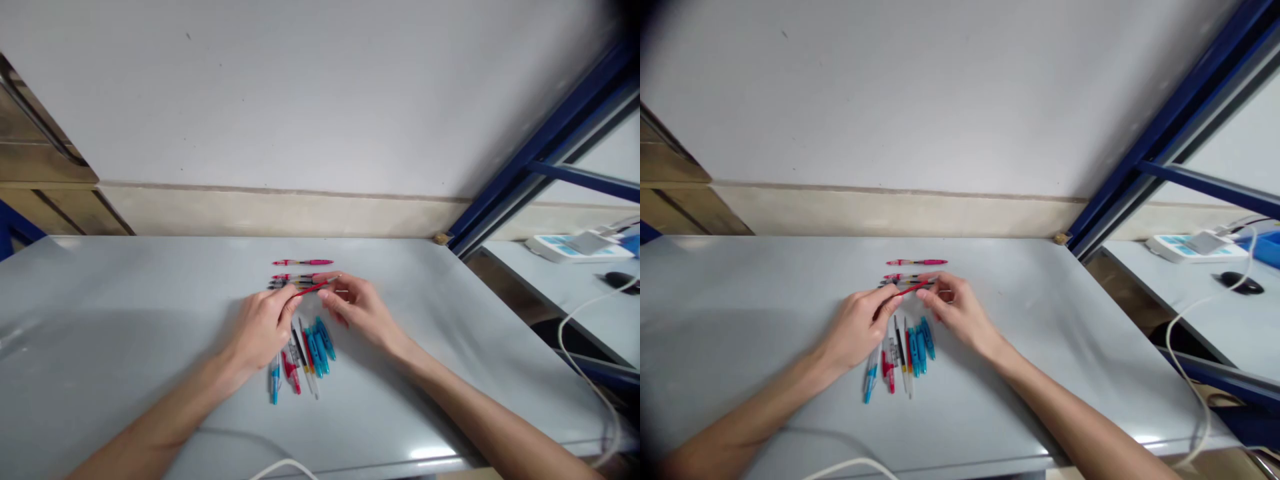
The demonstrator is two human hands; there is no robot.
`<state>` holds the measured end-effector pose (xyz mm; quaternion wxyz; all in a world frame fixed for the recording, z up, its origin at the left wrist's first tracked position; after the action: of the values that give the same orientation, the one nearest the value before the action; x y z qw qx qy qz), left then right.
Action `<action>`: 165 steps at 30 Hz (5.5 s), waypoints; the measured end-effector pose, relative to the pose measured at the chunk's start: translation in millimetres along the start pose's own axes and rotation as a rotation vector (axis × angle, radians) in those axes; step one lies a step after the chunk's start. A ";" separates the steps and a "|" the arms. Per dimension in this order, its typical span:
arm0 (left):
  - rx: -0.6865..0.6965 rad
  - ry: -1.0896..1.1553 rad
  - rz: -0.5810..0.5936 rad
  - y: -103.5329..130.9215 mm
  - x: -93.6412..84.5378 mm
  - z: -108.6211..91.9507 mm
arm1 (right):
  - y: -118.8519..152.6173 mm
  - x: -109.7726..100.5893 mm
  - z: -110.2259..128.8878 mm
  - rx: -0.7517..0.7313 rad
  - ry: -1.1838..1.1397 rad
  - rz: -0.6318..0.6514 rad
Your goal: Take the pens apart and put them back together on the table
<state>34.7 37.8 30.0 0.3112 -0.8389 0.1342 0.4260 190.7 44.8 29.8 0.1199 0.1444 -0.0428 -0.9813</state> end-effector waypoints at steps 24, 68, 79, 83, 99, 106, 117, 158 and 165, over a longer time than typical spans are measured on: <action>-0.028 0.097 -0.269 -3.8 -19.9 2.2 | 4.1 31.9 0.4 -0.038 0.103 -0.100; -0.295 0.166 0.066 12.0 -33.8 32.3 | -28.3 -25.8 -13.0 -0.202 0.618 -0.307; 0.493 -0.408 0.040 -35.3 5.3 -8.6 | -20.4 -21.3 1.5 -0.286 0.407 -0.245; 0.588 -0.557 -0.044 -22.3 -2.3 -16.5 | -17.1 -11.5 -4.6 -0.176 0.158 -0.114; 0.569 -0.404 -0.202 -16.8 -8.1 -15.5 | -5.9 -8.0 -1.9 -0.265 -0.006 -0.189; 0.624 -0.455 -0.222 -19.3 -11.5 -20.2 | -3.2 -7.5 -1.6 -0.296 0.035 -0.220; 0.527 -0.429 -0.122 -20.6 -9.6 -6.0 | -13.8 2.4 -4.4 -0.253 0.209 -0.106; 0.353 -0.191 -0.024 -20.2 1.7 -2.0 | -2.7 5.7 10.4 -0.411 0.387 -0.168; 0.370 -0.206 0.051 -19.6 6.4 -2.6 | -3.8 3.7 6.7 -0.355 0.354 -0.219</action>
<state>49.8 51.6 34.1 0.4610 -0.7157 0.1990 0.4854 184.5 48.0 34.8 0.0423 0.2943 0.1675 -0.9400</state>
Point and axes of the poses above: each hand's wrist, its own y-axis away from the middle knuckle, its own x-axis out of the palm, z = x × y, the point moved 8 cm from there along -y, towards the middle knuckle, and after that the axes turned 14 degrees about x, right-handed, at the moved point
